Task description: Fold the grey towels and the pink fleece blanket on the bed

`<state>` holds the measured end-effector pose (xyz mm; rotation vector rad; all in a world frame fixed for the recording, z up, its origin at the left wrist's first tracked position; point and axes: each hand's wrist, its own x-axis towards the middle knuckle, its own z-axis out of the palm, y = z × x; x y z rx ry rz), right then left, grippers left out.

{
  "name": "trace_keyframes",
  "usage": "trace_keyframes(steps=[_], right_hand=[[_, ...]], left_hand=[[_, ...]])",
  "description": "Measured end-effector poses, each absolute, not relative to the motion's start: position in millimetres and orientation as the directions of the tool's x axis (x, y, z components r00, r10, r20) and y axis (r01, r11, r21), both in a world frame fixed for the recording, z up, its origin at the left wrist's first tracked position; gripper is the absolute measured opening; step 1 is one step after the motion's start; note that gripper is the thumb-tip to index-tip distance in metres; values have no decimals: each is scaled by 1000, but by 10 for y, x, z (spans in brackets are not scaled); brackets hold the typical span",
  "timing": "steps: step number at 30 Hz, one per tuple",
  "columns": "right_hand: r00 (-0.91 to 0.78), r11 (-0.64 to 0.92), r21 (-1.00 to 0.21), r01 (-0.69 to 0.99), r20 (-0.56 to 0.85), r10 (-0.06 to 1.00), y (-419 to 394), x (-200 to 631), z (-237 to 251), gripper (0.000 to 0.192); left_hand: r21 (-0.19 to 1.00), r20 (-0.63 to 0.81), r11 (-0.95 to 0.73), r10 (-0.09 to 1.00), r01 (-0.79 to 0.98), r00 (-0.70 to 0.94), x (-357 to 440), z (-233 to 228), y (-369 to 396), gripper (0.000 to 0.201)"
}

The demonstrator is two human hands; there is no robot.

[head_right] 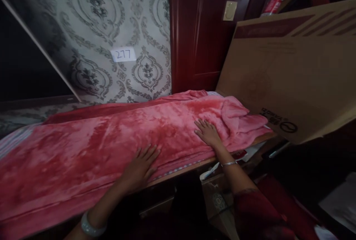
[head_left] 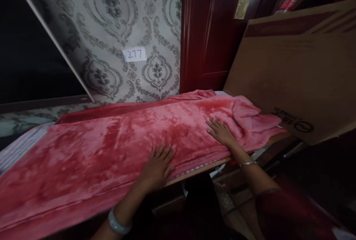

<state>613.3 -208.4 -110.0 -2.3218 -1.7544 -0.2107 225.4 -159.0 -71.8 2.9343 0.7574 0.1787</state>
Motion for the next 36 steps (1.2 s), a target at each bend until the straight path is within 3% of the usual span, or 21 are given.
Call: trace_keyframes(steps=[8, 15, 23, 28, 32, 36], right_hand=[[284, -271, -84, 959, 236, 929, -2102, 6123, -1082, 56], [281, -270, -77, 960, 248, 927, -2101, 6136, -1117, 54], [268, -237, -133, 962, 309, 913, -2100, 6239, -1245, 54], [303, -236, -220, 947, 358, 883, -1996, 6061, -1054, 55], [164, -35, -286, 957, 439, 883, -1705, 5341, -811, 59], [-178, 264, -234, 936, 333, 926, -1394, 4325, -633, 60]], left_hand=[[141, 98, -862, 502, 488, 859, 1952, -702, -1637, 55], [44, 205, -616, 776, 786, 597, 1369, -796, -1518, 55], [35, 268, -610, 769, 792, 580, 1275, -885, -1618, 55], [68, 245, -602, 783, 796, 572, 1286, -840, -1650, 55], [104, 221, -602, 790, 792, 571, 1296, -800, -1695, 55], [138, 229, -607, 788, 782, 571, 1209, -756, -1712, 52]])
